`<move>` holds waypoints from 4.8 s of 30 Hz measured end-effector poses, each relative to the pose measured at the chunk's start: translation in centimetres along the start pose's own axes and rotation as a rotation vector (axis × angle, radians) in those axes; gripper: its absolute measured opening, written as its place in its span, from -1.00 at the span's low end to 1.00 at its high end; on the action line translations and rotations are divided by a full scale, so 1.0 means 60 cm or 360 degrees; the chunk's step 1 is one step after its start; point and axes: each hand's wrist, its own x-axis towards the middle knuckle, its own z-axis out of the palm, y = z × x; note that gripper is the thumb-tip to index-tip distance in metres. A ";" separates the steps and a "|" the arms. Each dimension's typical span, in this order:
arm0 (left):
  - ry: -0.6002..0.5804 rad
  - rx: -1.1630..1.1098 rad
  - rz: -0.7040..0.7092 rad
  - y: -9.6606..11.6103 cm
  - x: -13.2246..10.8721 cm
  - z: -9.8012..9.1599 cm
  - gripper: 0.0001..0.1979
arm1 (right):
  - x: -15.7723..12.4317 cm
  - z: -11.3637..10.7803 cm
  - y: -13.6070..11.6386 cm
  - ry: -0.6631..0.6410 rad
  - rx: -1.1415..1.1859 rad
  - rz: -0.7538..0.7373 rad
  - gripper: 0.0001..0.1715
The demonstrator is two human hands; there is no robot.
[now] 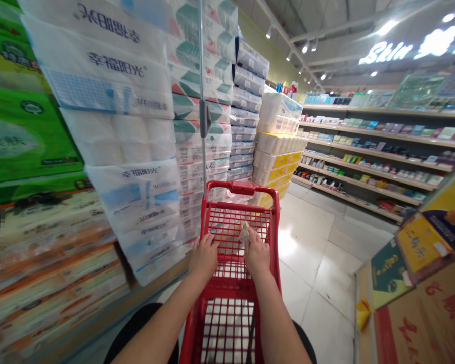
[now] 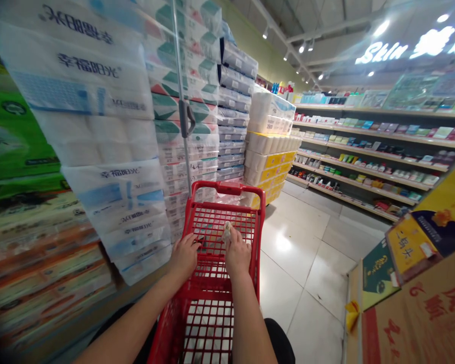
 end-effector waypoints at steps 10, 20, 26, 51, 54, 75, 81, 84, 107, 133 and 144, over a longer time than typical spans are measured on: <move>-0.0149 -0.0531 0.0568 0.116 0.057 0.010 -0.24 | -0.001 -0.010 0.006 -0.0046 0.0164 0.0152 -0.47; 0.0233 -0.0577 0.0320 0.073 0.147 0.030 -0.65 | -0.006 -0.019 0.004 0.0040 0.0197 0.0167 -0.34; 0.0293 -0.0129 0.0184 0.027 0.147 0.042 -0.63 | -0.015 -0.011 -0.019 -0.0265 -0.0148 0.0044 -0.59; 0.0303 -0.0444 0.0264 0.009 0.164 0.058 -0.44 | -0.017 -0.017 -0.036 -0.0405 -0.0246 0.0133 -0.59; 0.0183 -0.0466 0.0427 0.024 0.157 0.058 -0.51 | -0.017 -0.020 -0.035 -0.0422 -0.0240 0.0124 -0.59; -0.0055 0.0008 0.0533 0.047 0.128 0.009 -0.45 | -0.020 -0.016 -0.031 -0.0419 -0.0211 0.0131 -0.61; 0.0042 0.0106 0.0240 0.024 0.122 0.011 -0.49 | -0.020 -0.017 -0.034 -0.0430 -0.0219 0.0143 -0.59; 0.0019 0.0150 0.0295 0.028 0.111 0.015 -0.54 | -0.019 -0.017 -0.034 -0.0419 -0.0224 0.0134 -0.60; -0.0110 0.0024 0.0425 0.000 0.083 -0.011 -0.60 | -0.029 -0.017 -0.037 -0.0411 -0.0237 0.0152 -0.59; -0.0084 -0.0041 0.0095 0.016 0.016 -0.004 -0.54 | -0.027 -0.019 -0.038 -0.0383 -0.0193 0.0149 -0.62; -0.0267 -0.0036 0.0191 0.027 -0.003 -0.012 -0.48 | -0.021 -0.010 -0.033 -0.0379 -0.0203 0.0174 -0.62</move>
